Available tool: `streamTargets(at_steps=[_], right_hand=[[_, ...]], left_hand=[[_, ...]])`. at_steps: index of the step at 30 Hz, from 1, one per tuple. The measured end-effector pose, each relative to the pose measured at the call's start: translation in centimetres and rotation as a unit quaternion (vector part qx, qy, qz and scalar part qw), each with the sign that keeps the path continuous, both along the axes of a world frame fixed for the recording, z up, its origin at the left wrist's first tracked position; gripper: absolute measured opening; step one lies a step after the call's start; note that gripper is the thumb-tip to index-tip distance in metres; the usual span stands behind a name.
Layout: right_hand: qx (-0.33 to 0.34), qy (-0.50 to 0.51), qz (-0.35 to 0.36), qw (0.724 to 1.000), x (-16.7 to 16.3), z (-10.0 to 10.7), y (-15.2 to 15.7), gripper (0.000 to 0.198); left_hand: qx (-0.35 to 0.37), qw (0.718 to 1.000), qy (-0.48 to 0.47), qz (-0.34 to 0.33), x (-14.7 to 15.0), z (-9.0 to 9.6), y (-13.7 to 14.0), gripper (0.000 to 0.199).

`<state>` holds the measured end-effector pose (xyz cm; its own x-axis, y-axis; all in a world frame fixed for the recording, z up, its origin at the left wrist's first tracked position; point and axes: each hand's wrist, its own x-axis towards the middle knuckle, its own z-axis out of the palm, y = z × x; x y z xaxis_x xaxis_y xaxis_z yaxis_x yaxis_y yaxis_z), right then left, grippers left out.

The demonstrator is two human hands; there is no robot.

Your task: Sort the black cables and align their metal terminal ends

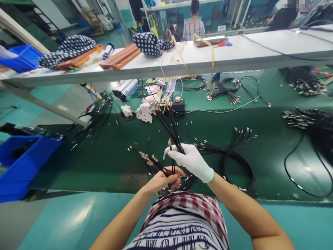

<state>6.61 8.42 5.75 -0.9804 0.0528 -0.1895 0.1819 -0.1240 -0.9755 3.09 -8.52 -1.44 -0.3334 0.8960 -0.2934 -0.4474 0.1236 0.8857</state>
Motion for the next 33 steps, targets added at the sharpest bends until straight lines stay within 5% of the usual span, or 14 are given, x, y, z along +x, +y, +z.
streamTargets(at_steps=[4,7,10,16,21,33], right_hand=[[0.067,0.025,0.043,0.996,0.1,0.4,-0.4,0.037],[0.116,0.016,0.053,0.992,0.0,0.9,-0.7,0.055],[0.115,0.015,0.044,0.992,-0.1,0.7,-0.9,0.038],[0.092,0.012,0.046,0.995,0.1,-0.1,-1.2,0.031],[0.116,0.034,0.019,0.992,0.3,0.1,-0.5,0.036],[-0.079,0.009,-0.07,0.994,0.2,-0.7,0.5,0.038]], left_hand=[[-0.026,0.999,0.018,-0.008,-0.5,-0.7,0.0,0.043],[-0.066,0.997,0.034,-0.032,-0.5,-0.7,0.3,0.045],[-0.081,0.993,0.055,-0.058,-0.2,-0.5,0.6,0.048],[-0.067,0.972,0.203,0.099,-0.9,1.6,0.3,0.045],[-0.03,0.986,0.102,0.132,-1.4,4.3,0.8,0.045],[-0.08,0.989,0.116,0.033,-1.4,5.4,1.4,0.042]])
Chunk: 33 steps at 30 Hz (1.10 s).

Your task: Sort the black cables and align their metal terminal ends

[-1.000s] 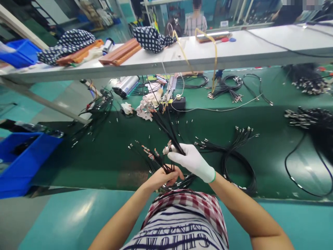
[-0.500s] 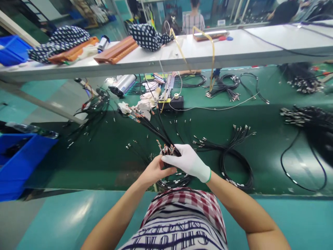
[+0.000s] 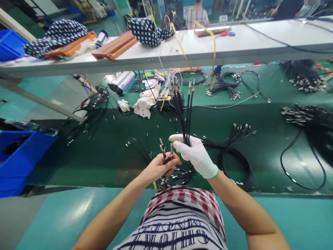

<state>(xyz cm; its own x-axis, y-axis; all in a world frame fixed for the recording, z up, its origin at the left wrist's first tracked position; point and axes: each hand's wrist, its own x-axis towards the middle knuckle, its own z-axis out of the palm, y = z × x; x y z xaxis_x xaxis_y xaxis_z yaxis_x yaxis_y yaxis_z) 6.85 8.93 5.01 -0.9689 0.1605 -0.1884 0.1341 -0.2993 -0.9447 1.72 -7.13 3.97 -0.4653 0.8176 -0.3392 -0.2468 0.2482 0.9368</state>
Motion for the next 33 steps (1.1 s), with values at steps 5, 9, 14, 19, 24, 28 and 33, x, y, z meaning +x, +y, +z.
streamTargets(at_steps=[5,9,14,19,24,28,33], right_hand=[[0.017,-0.015,0.019,1.0,0.0,0.2,0.2,0.034],[-0.032,0.009,0.01,0.999,-0.1,1.2,0.6,0.039],[0.058,-0.049,0.01,0.997,-0.5,2.2,0.3,0.034],[0.12,-0.063,0.054,0.989,-0.5,2.4,0.5,0.028],[0.097,-0.029,0.059,0.993,0.2,2.7,0.6,0.029],[0.126,-0.003,0.073,0.989,0.4,3.0,0.2,0.021],[0.129,0.017,0.02,0.991,0.1,3.8,-0.2,0.019]], left_hand=[[0.001,1.0,-0.004,-0.018,-0.1,-0.3,0.2,0.042],[-0.037,0.998,0.023,-0.05,0.0,-0.8,0.1,0.035],[-0.05,0.996,0.029,-0.07,0.1,-1.0,0.1,0.025],[0.01,0.999,0.013,-0.03,0.2,-0.5,0.3,0.03],[0.001,1.0,-0.002,-0.021,0.0,-0.4,0.3,0.04],[-0.002,1.0,0.013,-0.015,-0.2,-0.2,0.3,0.041],[0.023,0.999,0.018,-0.019,-0.3,-0.2,0.4,0.046]])
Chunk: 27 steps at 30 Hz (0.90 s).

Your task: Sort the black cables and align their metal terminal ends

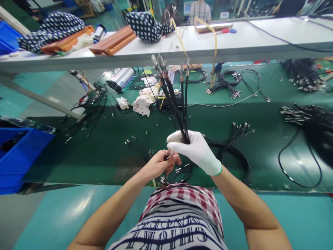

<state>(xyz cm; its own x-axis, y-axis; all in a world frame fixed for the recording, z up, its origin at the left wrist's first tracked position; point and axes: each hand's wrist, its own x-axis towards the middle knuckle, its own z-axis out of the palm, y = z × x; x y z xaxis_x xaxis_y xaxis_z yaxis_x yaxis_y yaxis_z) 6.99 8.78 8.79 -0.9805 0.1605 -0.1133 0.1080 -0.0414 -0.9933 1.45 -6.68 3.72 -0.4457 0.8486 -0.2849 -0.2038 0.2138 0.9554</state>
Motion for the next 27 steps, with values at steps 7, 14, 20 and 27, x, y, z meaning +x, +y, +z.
streamTargets(at_steps=[7,14,20,27], right_hand=[[0.089,0.058,0.029,0.994,0.0,2.1,0.9,0.024],[0.092,0.087,0.088,0.988,1.0,2.0,3.2,0.043],[0.07,0.073,0.112,0.988,0.7,1.1,1.9,0.038],[0.038,0.066,-0.036,0.996,0.9,-0.9,-0.5,0.032]], left_hand=[[0.061,0.995,0.063,0.051,-1.9,3.0,-0.7,0.039],[0.279,0.931,0.056,0.23,-5.5,10.8,-2.9,0.02],[0.191,0.969,0.082,0.134,-4.4,11.4,0.0,0.042],[0.256,0.93,0.008,0.263,-3.0,11.5,3.6,0.007]])
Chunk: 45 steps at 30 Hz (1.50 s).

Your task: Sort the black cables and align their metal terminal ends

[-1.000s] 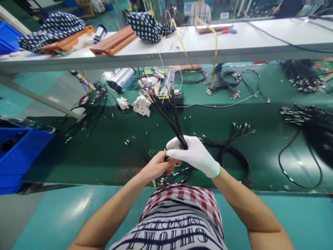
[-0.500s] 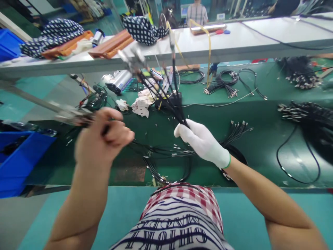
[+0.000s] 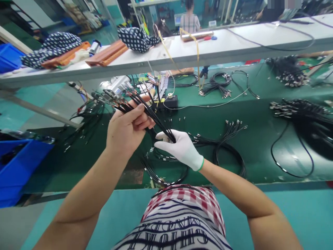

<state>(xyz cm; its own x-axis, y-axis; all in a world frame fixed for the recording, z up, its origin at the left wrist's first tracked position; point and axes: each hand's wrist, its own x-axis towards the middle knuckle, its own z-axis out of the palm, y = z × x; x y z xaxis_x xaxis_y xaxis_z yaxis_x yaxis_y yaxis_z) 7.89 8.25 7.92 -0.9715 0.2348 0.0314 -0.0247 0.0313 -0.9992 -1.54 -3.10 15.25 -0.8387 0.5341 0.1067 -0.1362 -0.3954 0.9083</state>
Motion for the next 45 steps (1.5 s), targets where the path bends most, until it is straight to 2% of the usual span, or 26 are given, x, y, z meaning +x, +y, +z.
streamTargets(at_steps=[6,9,12,15,17,19,23,27,30,32,34,36,39,42,43,45], right_hand=[[-0.043,0.011,-0.04,0.998,-0.3,-0.9,-1.8,0.029],[-0.063,0.016,-0.024,0.998,-0.5,-1.0,-1.9,0.026],[-0.033,0.014,0.018,0.999,-0.5,-0.8,-1.1,0.027],[0.007,0.014,-0.01,1.0,-0.2,0.1,0.3,0.033],[0.01,0.03,-0.048,0.998,-0.2,0.9,1.3,0.04],[-0.005,0.049,-0.056,0.997,-0.2,1.7,1.8,0.046],[-0.031,0.053,0.034,0.998,-0.6,2.1,1.3,0.034],[-0.04,0.019,0.059,0.997,-0.6,1.7,0.6,0.047],[-0.043,0.005,0.074,0.996,-0.5,1.5,0.6,0.052],[-0.065,0.001,0.063,0.996,-0.6,1.4,0.5,0.054],[-0.101,-0.001,0.039,0.994,-0.8,1.4,0.4,0.053],[-0.139,-0.001,0.002,0.99,-1.0,1.6,0.3,0.05],[-0.168,0.005,-0.065,0.984,-1.0,2.0,0.4,0.041],[-0.183,0.016,-0.104,0.978,-0.6,2.2,0.7,0.037],[-0.189,0.021,-0.111,0.975,-0.5,2.2,0.8,0.037],[-0.202,0.026,-0.12,0.972,-0.4,2.0,0.9,0.036]], left_hand=[[0.042,0.997,-0.003,0.069,1.8,1.0,2.1,0.008],[0.057,0.995,0.029,0.081,2.3,1.3,2.3,0.007],[0.051,0.99,0.058,0.117,2.2,1.1,1.9,0.004],[0.03,0.986,0.088,0.141,1.7,0.7,1.3,0.003],[0.024,0.987,0.101,0.125,1.5,0.6,0.9,0.003],[0.022,0.992,0.092,0.082,1.7,0.7,0.7,0.005],[0.001,0.999,0.025,-0.043,2.4,1.3,1.0,0.008],[-0.003,0.991,-0.025,-0.128,2.3,1.4,1.2,0.006],[-0.005,0.991,-0.036,-0.127,2.0,1.2,1.3,0.008],[-0.016,0.995,-0.022,-0.097,1.9,1.2,1.3,0.006],[-0.022,0.997,0.027,-0.065,1.9,0.9,1.0,0.017],[-0.03,0.993,0.116,-0.012,1.8,0.2,0.2,0.034],[-0.106,0.956,0.267,0.065,1.3,-2.2,-1.9,0.047],[-0.24,0.914,0.327,0.001,1.1,-5.4,-3.6,0.038],[-0.267,0.906,0.327,-0.021,1.2,-6.3,-3.9,0.031],[-0.283,0.904,0.321,-0.022,1.4,-7.6,-4.1,0.018]])
